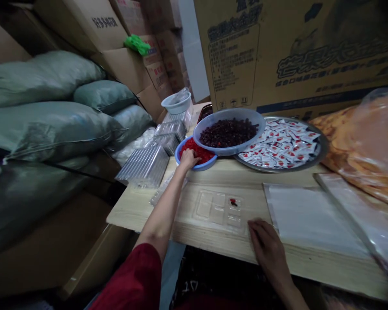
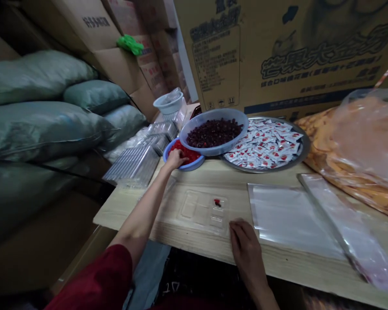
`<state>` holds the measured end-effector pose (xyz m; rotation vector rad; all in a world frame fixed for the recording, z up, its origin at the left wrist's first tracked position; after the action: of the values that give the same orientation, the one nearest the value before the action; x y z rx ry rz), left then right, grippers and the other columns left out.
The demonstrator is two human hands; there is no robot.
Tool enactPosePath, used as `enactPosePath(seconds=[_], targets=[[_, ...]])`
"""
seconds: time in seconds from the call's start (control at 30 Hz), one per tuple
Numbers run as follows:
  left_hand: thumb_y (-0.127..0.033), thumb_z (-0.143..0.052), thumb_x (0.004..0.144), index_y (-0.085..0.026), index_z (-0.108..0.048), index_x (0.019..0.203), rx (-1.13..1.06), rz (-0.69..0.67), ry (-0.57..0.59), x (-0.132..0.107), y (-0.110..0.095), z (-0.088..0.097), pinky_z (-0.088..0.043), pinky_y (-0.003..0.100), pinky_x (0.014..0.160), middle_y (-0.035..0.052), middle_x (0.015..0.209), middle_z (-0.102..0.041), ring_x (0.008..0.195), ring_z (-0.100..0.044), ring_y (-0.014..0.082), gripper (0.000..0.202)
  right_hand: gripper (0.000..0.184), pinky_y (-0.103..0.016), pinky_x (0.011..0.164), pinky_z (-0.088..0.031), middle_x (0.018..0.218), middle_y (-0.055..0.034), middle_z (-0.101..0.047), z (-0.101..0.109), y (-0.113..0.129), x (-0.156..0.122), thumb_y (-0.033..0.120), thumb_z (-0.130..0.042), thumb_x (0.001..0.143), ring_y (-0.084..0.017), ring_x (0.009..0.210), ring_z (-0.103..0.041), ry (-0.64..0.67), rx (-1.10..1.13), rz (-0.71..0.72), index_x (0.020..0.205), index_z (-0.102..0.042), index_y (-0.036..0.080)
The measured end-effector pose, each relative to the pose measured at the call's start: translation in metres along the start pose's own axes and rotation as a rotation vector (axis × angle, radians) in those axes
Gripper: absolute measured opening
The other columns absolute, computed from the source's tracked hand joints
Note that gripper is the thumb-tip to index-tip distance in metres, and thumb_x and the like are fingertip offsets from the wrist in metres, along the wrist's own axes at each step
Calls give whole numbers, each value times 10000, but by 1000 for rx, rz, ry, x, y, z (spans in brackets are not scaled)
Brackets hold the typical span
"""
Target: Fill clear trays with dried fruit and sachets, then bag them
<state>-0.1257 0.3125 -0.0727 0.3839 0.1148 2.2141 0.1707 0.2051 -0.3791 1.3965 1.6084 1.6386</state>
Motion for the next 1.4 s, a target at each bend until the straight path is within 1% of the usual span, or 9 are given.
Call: enactPosePath(seconds=[0.17,0.33,0.43,0.6,0.73,0.83,0.97,1.17,1.4], targets=[[-238,-835,679,-179,-590,600,-53,-11,-12,5,10,-11,-499,337,852,47,725,-607,790,-604,206,264,223,-531,975,-545,1184,-105,-623,-3,-2,0,233,-533,987,-269,1118,-609,-3,-35,22,1184,-636,248],[-255,-512,951,-166,-613,1045,-198,0,-360,-12,6,31,-491,285,823,33,871,-635,797,-598,149,164,227,-548,942,-563,1154,-115,-634,-3,1,1,230,-533,982,-287,1087,-624,-20,-42,34,1180,-639,259],[-286,-585,916,-191,-637,1097,-376,-164,-497,-6,-31,54,-485,266,792,7,858,-645,769,-595,139,211,220,-556,934,-572,1151,-113,-637,-3,2,2,238,-528,983,-293,1085,-633,-27,-49,39,1169,-641,267],[-187,-688,823,-189,-722,855,-198,-360,-4,37,-116,17,-476,285,770,21,782,-663,740,-593,163,46,216,-549,942,-579,1154,-107,-647,-3,3,2,241,-519,984,-288,1094,-640,-33,-65,32,1150,-655,259],[-57,-788,644,-204,-708,661,9,-308,311,59,-140,-27,-479,311,743,10,631,-621,663,-593,192,168,217,-527,942,-589,1147,-101,-656,-2,4,3,243,-521,982,-279,1085,-651,-55,-70,21,1136,-673,254],[-22,-789,597,-201,-673,603,34,-290,321,65,-140,-38,-485,343,789,20,600,-591,703,-616,226,214,217,-521,950,-582,1136,-98,-656,-1,8,5,233,-521,983,-274,1084,-646,-51,-66,8,1138,-672,255],[-99,-697,773,-192,-659,744,-33,-295,219,67,-133,-34,-482,353,869,55,770,-657,859,-646,237,104,210,-517,953,-570,1125,-96,-648,2,11,7,227,-524,984,-276,1087,-633,-20,-41,-17,1137,-663,257],[-117,-541,914,-164,-533,828,-512,-126,230,63,-117,-28,-472,221,588,21,745,-668,584,-629,115,98,223,-514,910,-591,1123,-98,-643,2,12,6,224,-513,985,-278,1060,-642,-35,-35,17,1150,-652,278],[-80,-519,918,-156,-519,851,-669,-118,179,54,-120,-11,-456,172,568,32,867,-704,693,-682,99,101,216,-518,938,-563,1134,-117,-637,2,13,7,222,-506,994,-274,1077,-621,-34,-54,30,1147,-658,240]])
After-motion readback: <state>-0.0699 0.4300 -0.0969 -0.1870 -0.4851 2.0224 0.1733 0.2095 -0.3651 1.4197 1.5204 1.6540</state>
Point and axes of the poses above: each hand's wrist, its own x-axis towards the middle knuckle, its own z-axis out of the back of the hand, y = z × x, the point moved 6 cm from there along x, towards the middle knuckle
